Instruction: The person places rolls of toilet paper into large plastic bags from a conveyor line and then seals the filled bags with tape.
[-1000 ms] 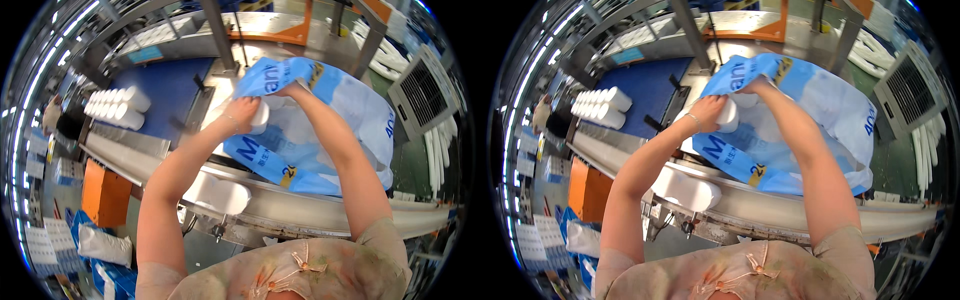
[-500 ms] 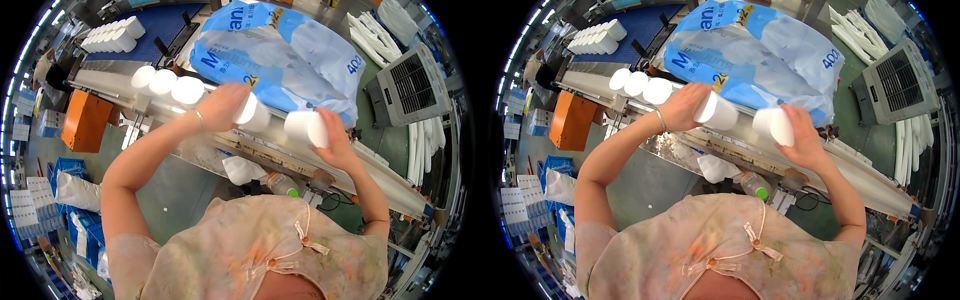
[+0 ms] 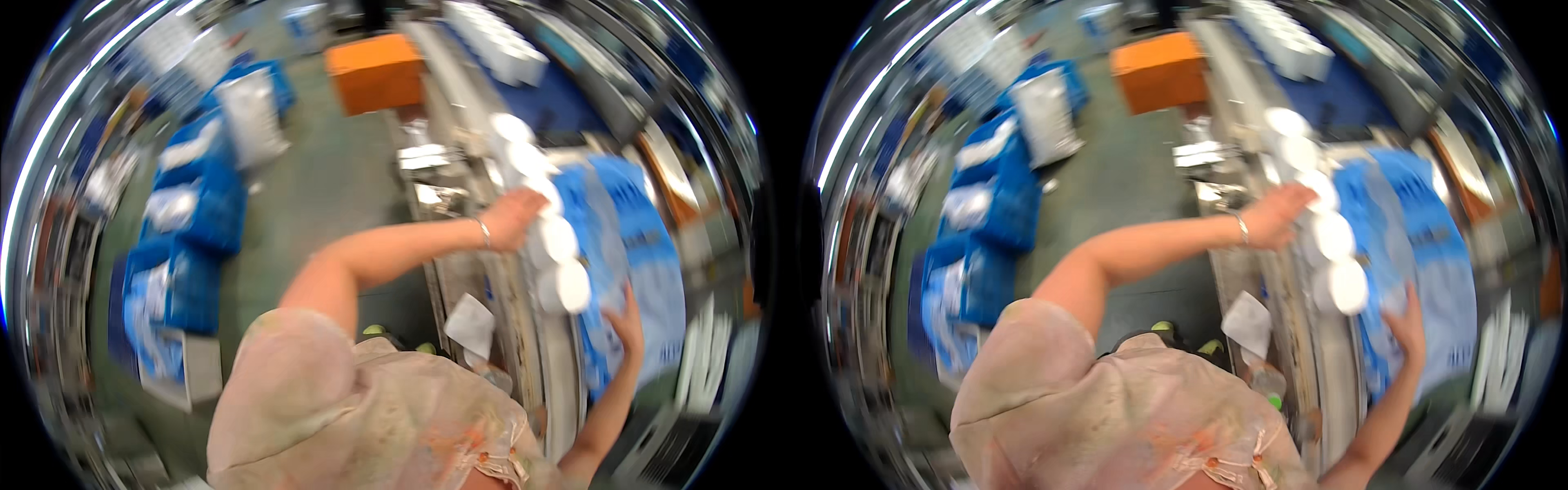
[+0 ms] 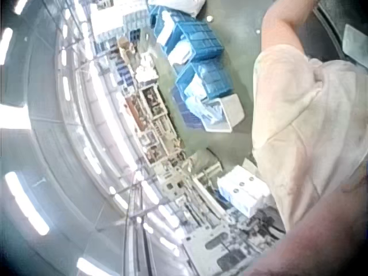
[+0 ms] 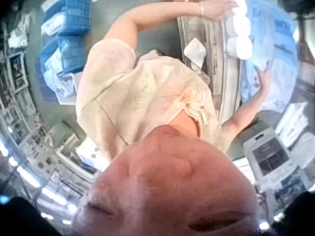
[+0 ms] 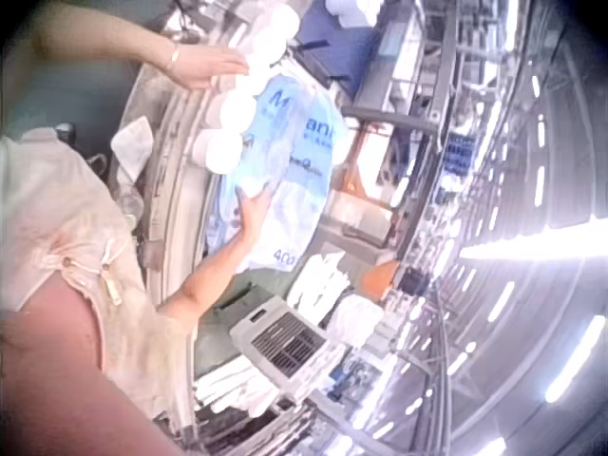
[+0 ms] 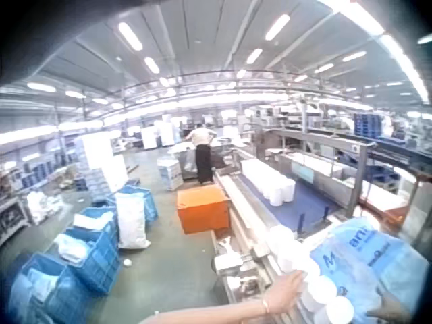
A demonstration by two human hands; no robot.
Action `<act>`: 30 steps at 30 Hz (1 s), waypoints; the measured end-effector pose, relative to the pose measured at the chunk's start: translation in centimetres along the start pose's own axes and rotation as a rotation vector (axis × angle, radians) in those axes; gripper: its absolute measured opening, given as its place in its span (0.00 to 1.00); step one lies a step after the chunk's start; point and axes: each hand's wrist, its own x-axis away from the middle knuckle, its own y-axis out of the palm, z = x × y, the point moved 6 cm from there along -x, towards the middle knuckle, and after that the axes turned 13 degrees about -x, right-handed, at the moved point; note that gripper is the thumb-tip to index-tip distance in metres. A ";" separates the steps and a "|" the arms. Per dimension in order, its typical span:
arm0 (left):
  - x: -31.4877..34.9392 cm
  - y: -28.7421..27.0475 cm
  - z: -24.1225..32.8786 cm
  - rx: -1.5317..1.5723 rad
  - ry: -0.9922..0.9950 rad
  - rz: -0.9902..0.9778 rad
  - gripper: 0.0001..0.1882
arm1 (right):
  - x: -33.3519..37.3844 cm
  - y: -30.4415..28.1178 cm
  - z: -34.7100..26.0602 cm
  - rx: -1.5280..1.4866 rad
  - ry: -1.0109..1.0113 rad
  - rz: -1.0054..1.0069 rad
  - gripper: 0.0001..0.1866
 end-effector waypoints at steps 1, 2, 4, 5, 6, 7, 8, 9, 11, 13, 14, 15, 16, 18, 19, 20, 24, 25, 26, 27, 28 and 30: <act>2.2 -1.1 -0.3 0.007 -0.050 0.055 0.32 | 0.4 -1.6 6.9 -0.118 0.125 -0.127 0.40; 5.8 -2.3 -1.5 0.032 -0.142 0.074 0.31 | 1.6 -1.2 8.6 0.155 0.334 -0.258 0.32; 13.8 -4.9 -4.2 0.044 -0.365 0.142 0.28 | 4.6 0.1 7.6 0.428 0.508 -0.387 0.19; 18.5 -6.2 -5.3 0.042 -0.454 0.177 0.26 | 2.1 -4.2 14.0 0.717 0.295 -0.187 0.16; 22.7 -7.0 -6.3 0.000 -0.595 0.187 0.24 | 1.2 -6.0 12.5 0.804 0.256 0.007 0.15; 28.8 -9.0 -6.3 -0.058 -0.780 0.197 0.21 | -2.3 -4.5 8.0 0.813 0.132 0.124 0.14; 34.2 -11.0 -5.9 -0.116 -0.982 0.192 0.18 | -5.3 -2.6 3.6 0.760 -0.021 0.226 0.14; 38.5 -12.6 -5.7 -0.127 -1.149 0.190 0.18 | -8.1 -0.1 -0.8 0.673 -0.189 0.293 0.13; 46.2 -14.7 -4.8 -0.084 -1.436 0.246 0.18 | -11.8 7.9 -10.8 0.437 -0.515 0.274 0.12; 52.6 -15.2 -5.0 0.129 -1.579 0.410 0.18 | -12.5 18.6 -21.1 0.191 -0.736 0.121 0.12; 55.6 -15.3 -4.6 0.235 -1.653 0.502 0.18 | -11.8 24.9 -25.9 0.087 -0.814 0.004 0.12; 57.8 -15.8 -4.5 0.307 -1.699 0.557 0.20 | -10.2 31.3 -30.2 0.001 -0.877 -0.124 0.13; 60.0 -16.0 -4.4 0.384 -1.743 0.615 0.23 | -7.6 37.8 -34.0 -0.070 -0.929 -0.264 0.13; 64.2 -16.9 -4.6 0.542 -1.767 0.718 0.29 | -0.9 50.4 -39.5 -0.170 -0.986 -0.562 0.14; 65.7 -17.4 -4.9 0.627 -1.748 0.766 0.33 | 3.1 56.6 -41.0 -0.196 -1.002 -0.720 0.15; 67.7 -18.6 -5.4 0.704 -1.717 0.813 0.37 | 7.6 62.3 -41.8 -0.212 -1.018 -0.883 0.16; 76.1 -19.8 -7.7 1.667 -1.336 1.297 0.42 | 28.6 82.9 -36.3 -0.246 -0.694 -1.694 0.17; 79.4 -21.2 -7.1 1.550 -1.369 1.342 0.40 | 34.4 83.5 -38.7 -0.199 -0.382 -1.903 0.13; 81.6 -23.5 -6.5 1.427 -1.401 1.343 0.37 | 36.4 86.3 -38.2 -0.228 -0.071 -2.006 0.09; 84.0 -25.2 -5.6 1.307 -1.443 1.355 0.35 | 38.3 87.6 -39.0 -0.227 0.103 -2.056 0.07; 86.4 -26.3 -5.6 1.291 -1.437 1.433 0.28 | 39.5 88.9 -40.3 -0.138 0.112 -2.117 0.08; 91.7 -27.8 -6.9 1.163 -1.621 1.371 0.25 | 40.5 91.7 -43.2 -0.127 0.049 -2.186 0.12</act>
